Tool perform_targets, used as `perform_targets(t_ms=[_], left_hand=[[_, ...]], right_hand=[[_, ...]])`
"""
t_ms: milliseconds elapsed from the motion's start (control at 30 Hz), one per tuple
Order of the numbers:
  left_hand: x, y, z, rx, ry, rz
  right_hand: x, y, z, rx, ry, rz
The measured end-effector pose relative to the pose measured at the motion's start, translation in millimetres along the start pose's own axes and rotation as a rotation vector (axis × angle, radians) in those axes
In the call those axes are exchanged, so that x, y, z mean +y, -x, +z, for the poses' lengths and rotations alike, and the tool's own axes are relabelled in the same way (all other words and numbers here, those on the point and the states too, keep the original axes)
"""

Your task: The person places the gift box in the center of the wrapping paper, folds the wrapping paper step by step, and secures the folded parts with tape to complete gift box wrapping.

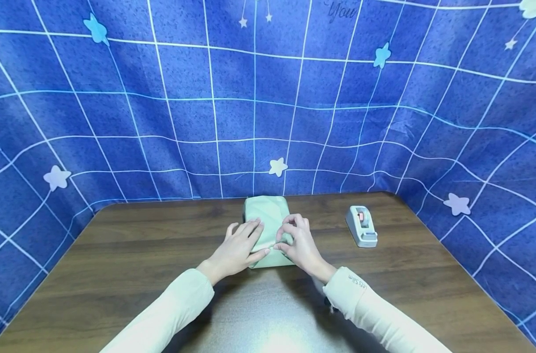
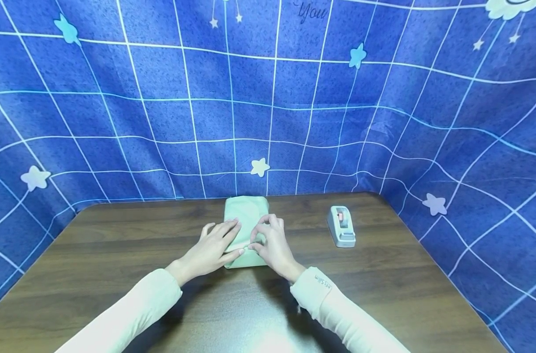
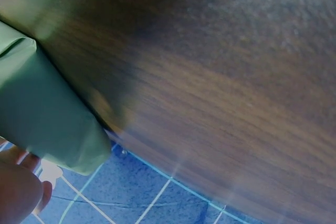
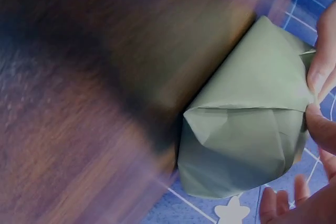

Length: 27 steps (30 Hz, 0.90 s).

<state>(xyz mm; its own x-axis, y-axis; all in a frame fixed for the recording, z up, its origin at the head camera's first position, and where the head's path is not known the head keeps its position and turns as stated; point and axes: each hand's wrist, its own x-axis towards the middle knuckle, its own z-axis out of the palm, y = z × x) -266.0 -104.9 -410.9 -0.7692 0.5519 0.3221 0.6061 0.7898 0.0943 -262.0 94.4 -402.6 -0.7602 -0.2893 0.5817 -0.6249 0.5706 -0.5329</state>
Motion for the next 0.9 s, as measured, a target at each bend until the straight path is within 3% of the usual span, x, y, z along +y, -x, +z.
perform_targets(t_ms=[333, 567, 667, 900], left_hand=[[-0.9, -0.1, 1.7, -0.01, 0.001, -0.005], [-1.4, -0.2, 2.0, -0.044, -0.011, -0.022], [-1.4, -0.4, 1.7, -0.043, -0.008, -0.023], [-1.5, 0.3, 0.9, -0.02, 0.004, -0.008]], right_hand=[[10.2, 1.5, -2.3, -0.01, -0.032, -0.145], [18.2, 4.9, -10.3, -0.096, 0.114, -0.27], [20.6, 5.6, -10.8, -0.104, 0.064, -0.227], [21.5, 3.3, -6.4, -0.12, -0.067, 0.002]])
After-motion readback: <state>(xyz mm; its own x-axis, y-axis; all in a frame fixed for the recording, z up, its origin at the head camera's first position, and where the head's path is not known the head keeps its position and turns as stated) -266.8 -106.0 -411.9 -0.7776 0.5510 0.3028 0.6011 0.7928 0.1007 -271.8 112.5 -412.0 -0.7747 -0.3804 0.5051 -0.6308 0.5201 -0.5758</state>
